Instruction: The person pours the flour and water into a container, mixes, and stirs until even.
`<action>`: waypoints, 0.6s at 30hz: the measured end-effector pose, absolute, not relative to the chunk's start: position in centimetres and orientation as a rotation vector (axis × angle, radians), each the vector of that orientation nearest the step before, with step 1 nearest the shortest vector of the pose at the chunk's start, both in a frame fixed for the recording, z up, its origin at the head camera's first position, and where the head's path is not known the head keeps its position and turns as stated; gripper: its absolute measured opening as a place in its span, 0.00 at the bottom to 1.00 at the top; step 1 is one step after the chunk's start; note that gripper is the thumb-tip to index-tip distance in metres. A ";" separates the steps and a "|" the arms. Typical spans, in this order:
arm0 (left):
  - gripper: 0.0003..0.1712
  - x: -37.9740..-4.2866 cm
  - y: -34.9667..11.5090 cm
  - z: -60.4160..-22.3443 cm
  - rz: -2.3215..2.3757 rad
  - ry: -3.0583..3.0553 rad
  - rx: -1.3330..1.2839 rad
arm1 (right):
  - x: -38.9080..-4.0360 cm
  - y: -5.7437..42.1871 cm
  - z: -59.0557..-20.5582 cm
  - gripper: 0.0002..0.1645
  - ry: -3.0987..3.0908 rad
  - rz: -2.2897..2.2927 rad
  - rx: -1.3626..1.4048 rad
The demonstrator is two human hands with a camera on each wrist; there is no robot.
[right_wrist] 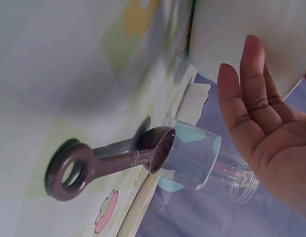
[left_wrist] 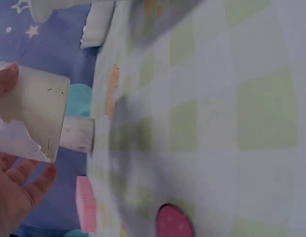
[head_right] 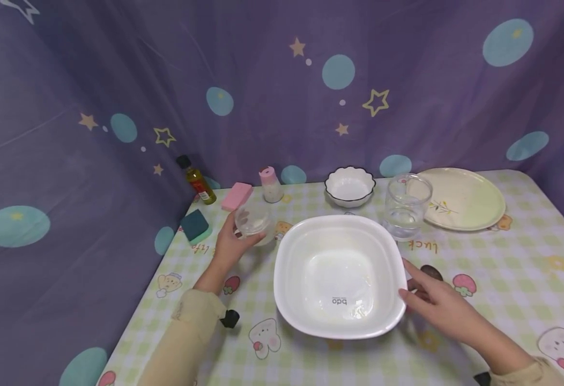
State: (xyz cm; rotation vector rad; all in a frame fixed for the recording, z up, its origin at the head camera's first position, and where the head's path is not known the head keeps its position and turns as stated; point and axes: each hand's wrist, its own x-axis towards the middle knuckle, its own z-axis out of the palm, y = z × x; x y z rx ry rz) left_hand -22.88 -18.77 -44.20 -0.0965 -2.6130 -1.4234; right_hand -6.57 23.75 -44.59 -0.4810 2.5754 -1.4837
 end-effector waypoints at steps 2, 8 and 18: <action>0.49 -22.5 -18.9 -43.6 -1.383 -2.635 -0.118 | -6.5 23.7 -44.6 0.39 2.572 -1.484 -0.475; 0.51 -21.4 -18.6 -41.6 -1.243 -2.650 -0.248 | -6.5 23.7 -44.6 0.38 2.558 -1.500 -0.492; 0.52 -20.3 -17.3 -38.3 -1.005 -2.548 -0.573 | -6.6 23.8 -44.6 0.39 2.547 -1.503 -0.497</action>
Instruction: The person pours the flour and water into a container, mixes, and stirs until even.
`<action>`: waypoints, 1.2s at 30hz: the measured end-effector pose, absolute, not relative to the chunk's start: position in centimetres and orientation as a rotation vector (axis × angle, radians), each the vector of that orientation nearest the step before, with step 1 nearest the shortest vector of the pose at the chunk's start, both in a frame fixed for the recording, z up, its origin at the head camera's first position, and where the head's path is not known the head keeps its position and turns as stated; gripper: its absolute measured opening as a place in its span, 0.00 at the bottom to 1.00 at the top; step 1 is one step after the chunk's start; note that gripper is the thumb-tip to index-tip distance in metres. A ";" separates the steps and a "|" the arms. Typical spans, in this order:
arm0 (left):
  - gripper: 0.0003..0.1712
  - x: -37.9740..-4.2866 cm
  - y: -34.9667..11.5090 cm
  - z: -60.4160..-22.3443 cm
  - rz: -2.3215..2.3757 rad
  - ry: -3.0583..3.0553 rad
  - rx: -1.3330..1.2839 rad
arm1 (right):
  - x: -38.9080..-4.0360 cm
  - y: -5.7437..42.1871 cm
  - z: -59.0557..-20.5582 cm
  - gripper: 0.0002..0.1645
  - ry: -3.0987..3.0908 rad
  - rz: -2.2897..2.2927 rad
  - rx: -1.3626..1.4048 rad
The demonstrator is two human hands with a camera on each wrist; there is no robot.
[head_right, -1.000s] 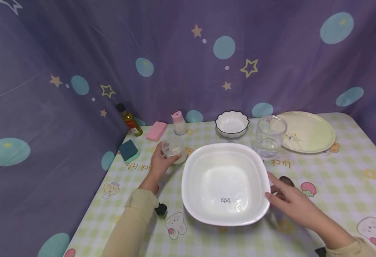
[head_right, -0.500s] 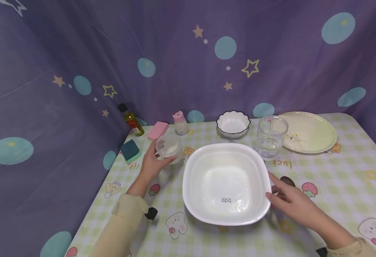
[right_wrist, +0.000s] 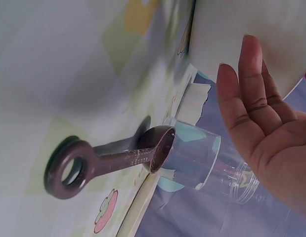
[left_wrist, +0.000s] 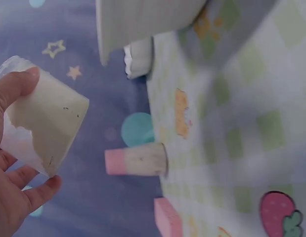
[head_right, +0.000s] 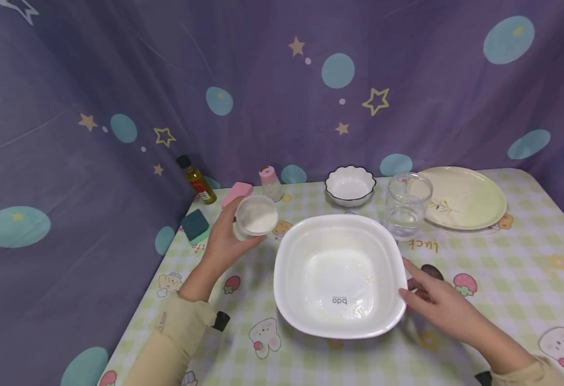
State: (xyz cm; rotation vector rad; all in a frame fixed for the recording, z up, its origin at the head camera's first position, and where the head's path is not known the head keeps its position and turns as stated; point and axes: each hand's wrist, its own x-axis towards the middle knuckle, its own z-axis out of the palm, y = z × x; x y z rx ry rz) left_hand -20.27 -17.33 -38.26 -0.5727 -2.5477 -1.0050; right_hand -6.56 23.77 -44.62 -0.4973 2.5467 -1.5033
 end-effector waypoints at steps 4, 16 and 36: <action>0.51 -19.7 -16.5 -37.1 -0.931 -2.550 -0.676 | -6.6 23.8 -44.6 0.39 2.534 -1.520 -0.502; 0.52 -19.1 -13.6 -36.2 -0.622 -2.541 -0.937 | -6.7 23.9 -44.7 0.39 2.579 -1.473 -0.504; 0.54 -18.0 -10.2 -35.5 -0.012 -2.448 -1.169 | -6.6 23.7 -44.6 0.39 2.590 -1.462 -0.502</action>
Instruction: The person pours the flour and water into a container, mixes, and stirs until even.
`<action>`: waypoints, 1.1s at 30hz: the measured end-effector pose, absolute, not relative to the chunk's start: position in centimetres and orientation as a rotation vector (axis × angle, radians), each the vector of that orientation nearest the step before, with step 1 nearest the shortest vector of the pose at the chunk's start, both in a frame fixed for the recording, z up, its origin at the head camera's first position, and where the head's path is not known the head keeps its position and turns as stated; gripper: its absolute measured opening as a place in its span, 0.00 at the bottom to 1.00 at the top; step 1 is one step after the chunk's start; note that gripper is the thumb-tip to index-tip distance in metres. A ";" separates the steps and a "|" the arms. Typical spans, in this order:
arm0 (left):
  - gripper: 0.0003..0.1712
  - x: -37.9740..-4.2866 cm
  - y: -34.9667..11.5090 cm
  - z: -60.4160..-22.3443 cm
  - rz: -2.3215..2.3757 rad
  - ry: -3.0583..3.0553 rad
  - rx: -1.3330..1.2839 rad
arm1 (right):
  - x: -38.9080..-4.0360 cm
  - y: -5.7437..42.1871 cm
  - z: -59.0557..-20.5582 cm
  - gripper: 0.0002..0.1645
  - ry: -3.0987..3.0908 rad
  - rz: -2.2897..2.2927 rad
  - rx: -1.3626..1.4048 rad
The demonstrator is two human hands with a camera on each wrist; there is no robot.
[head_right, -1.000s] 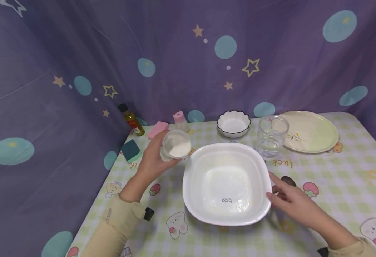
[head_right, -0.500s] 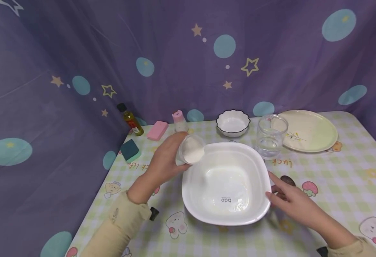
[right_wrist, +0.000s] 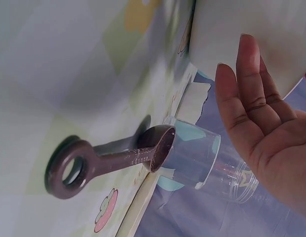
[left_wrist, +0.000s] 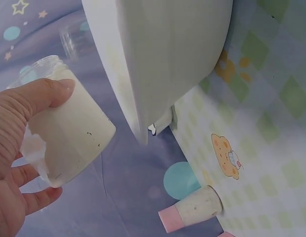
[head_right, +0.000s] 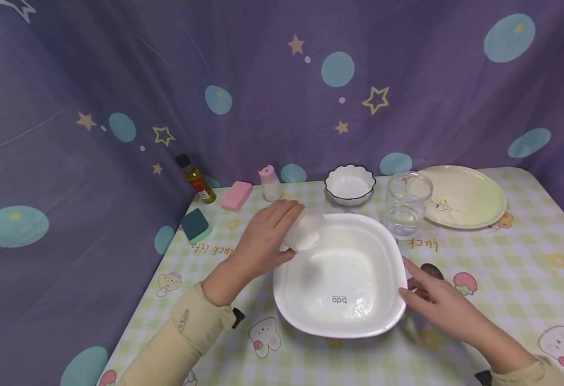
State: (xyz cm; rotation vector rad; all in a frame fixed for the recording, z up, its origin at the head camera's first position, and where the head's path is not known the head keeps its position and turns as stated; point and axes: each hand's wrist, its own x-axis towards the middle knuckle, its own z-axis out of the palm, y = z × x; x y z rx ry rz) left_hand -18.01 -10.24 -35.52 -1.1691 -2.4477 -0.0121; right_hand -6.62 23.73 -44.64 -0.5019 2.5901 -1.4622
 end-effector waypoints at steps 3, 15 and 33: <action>0.54 -17.9 -9.8 -35.6 0.064 -2.438 -1.180 | -6.6 23.7 -44.7 0.39 2.589 -1.466 -0.501; 0.50 -17.8 -8.5 -36.3 0.215 -2.382 -1.232 | -6.7 23.9 -44.6 0.39 2.582 -1.474 -0.515; 0.44 -18.1 -7.5 -37.8 0.371 -2.293 -1.272 | -6.6 23.8 -44.6 0.39 2.593 -1.457 -0.511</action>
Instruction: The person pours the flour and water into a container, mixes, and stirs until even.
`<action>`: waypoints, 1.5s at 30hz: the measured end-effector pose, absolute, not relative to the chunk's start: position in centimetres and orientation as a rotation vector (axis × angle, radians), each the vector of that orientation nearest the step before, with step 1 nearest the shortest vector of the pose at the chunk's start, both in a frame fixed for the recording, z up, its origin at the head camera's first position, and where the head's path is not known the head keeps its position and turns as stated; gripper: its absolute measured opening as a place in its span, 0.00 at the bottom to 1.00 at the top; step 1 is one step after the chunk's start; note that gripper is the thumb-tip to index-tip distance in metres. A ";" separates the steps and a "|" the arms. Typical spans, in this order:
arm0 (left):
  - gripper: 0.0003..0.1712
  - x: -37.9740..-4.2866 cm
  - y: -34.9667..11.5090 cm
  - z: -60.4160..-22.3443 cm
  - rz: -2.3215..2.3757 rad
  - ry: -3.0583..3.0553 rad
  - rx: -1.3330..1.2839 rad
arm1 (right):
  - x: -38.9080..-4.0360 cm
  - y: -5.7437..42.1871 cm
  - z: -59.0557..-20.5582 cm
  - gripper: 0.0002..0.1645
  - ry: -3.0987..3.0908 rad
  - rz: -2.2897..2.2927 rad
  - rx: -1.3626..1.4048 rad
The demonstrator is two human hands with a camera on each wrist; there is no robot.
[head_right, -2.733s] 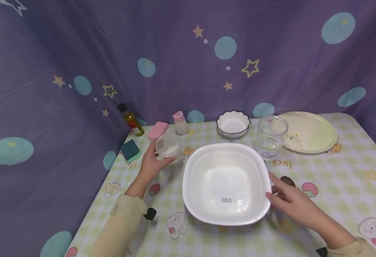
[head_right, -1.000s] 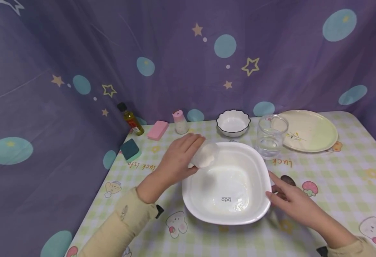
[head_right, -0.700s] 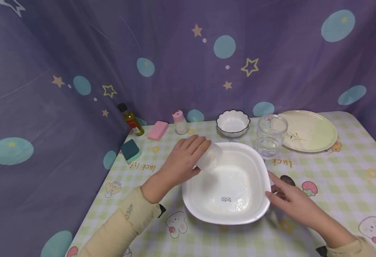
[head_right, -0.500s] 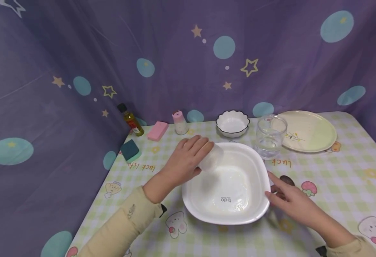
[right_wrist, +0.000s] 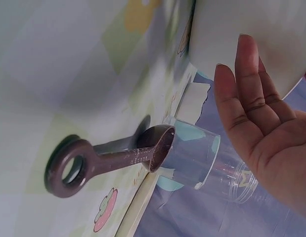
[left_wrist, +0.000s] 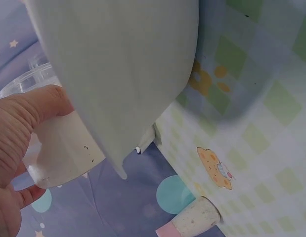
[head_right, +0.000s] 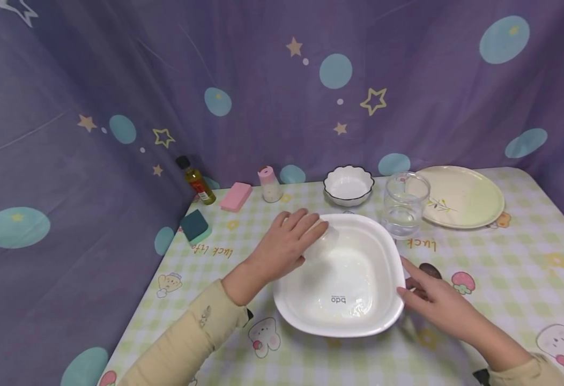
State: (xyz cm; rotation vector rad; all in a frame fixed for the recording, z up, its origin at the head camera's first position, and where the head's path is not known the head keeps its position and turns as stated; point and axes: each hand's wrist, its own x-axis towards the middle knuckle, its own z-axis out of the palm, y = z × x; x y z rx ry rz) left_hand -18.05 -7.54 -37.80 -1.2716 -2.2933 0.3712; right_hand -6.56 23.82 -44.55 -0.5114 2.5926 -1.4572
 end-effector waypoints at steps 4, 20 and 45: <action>0.45 -18.1 -7.4 -38.2 0.386 -2.291 -1.272 | -6.5 23.8 -44.5 0.39 2.599 -1.459 -0.515; 0.40 -18.0 -7.2 -38.6 0.431 -2.285 -1.278 | -6.5 23.8 -44.6 0.39 2.606 -1.451 -0.512; 0.25 -17.6 -6.6 -39.1 0.427 -2.227 -1.369 | -6.6 24.0 -44.4 0.39 2.590 -1.429 -0.467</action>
